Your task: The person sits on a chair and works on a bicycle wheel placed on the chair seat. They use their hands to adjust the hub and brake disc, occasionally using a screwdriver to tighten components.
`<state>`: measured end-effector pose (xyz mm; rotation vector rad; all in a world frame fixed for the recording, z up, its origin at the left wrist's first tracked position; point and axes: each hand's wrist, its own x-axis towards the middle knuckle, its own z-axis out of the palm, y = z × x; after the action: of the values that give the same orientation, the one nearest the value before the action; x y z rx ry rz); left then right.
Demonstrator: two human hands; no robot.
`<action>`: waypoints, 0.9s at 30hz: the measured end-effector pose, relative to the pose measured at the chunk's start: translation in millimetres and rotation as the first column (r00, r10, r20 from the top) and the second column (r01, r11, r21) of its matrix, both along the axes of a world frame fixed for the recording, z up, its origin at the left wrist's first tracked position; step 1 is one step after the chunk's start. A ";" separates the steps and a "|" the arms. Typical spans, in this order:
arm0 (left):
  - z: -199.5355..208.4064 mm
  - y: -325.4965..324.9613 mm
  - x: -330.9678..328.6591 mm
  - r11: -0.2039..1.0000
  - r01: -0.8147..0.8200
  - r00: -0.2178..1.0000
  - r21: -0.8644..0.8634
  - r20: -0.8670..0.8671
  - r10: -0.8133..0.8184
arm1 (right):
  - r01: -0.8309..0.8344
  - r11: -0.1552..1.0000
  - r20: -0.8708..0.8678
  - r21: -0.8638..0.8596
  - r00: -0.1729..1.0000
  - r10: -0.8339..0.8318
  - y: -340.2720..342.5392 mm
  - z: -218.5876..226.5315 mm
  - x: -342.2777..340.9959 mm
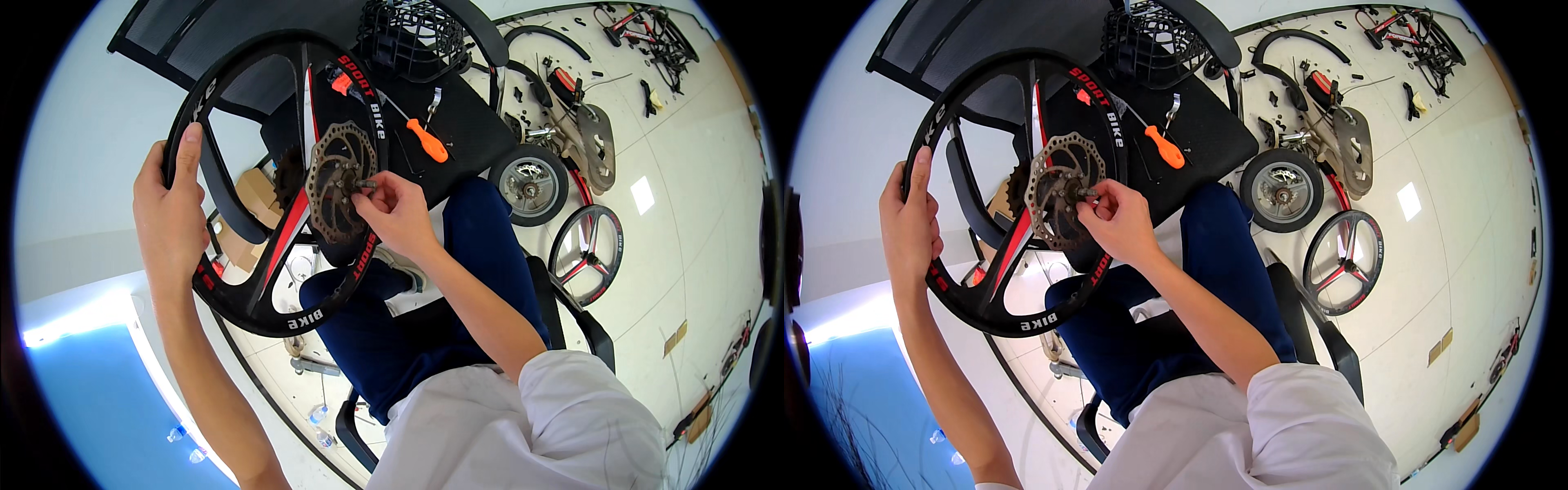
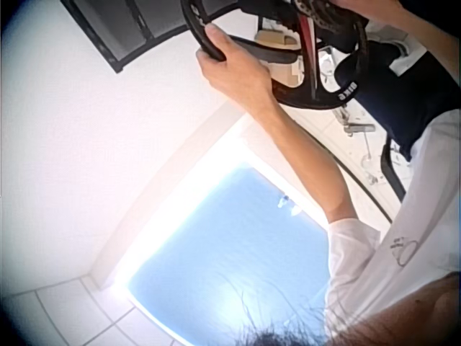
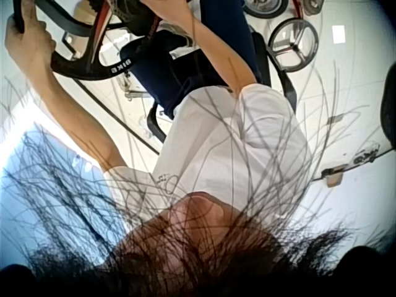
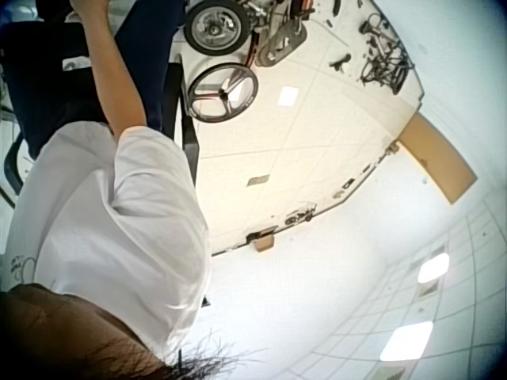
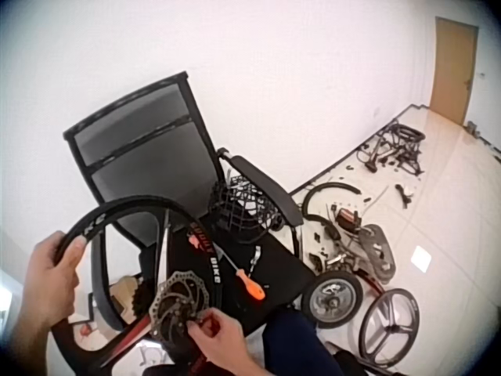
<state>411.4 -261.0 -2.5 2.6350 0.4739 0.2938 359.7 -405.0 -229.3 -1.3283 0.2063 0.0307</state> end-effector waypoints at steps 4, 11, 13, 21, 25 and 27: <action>0.0 3.5 -0.4 1.000 0.004 1.000 0.007 0.014 -0.005 | -0.069 0.996 0.003 -0.060 0.998 0.069 -3.4 2.0 -6.7; 1.8 -3.1 -0.6 1.000 -0.007 1.000 -0.014 -0.002 0.007 | -0.037 0.998 0.067 0.049 0.997 0.033 -2.0 -0.4 -7.9; 1.5 -3.3 -0.4 1.000 -0.008 1.000 -0.012 0.008 0.008 | -0.005 0.994 0.102 0.108 0.995 -0.006 0.8 -1.5 -8.0; 1.8 -2.7 -0.3 1.000 -0.009 1.000 -0.015 -0.006 0.009 | -0.035 0.995 0.021 0.090 0.999 0.034 -0.8 -6.5 -6.1; 1.8 0.1 -1.1 1.000 0.001 1.000 -0.015 0.008 -0.001 | -0.012 0.983 0.017 0.183 1.000 0.009 -1.0 -0.5 -7.1; 2.5 -1.7 -0.6 1.000 -0.004 1.000 -0.021 -0.009 0.004 | -0.055 0.993 -0.023 0.106 0.998 0.058 -2.0 -0.1 -6.4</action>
<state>410.9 -262.8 -0.1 2.6162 0.4821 0.2769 353.3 -407.0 -229.4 -1.2290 0.1868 0.1054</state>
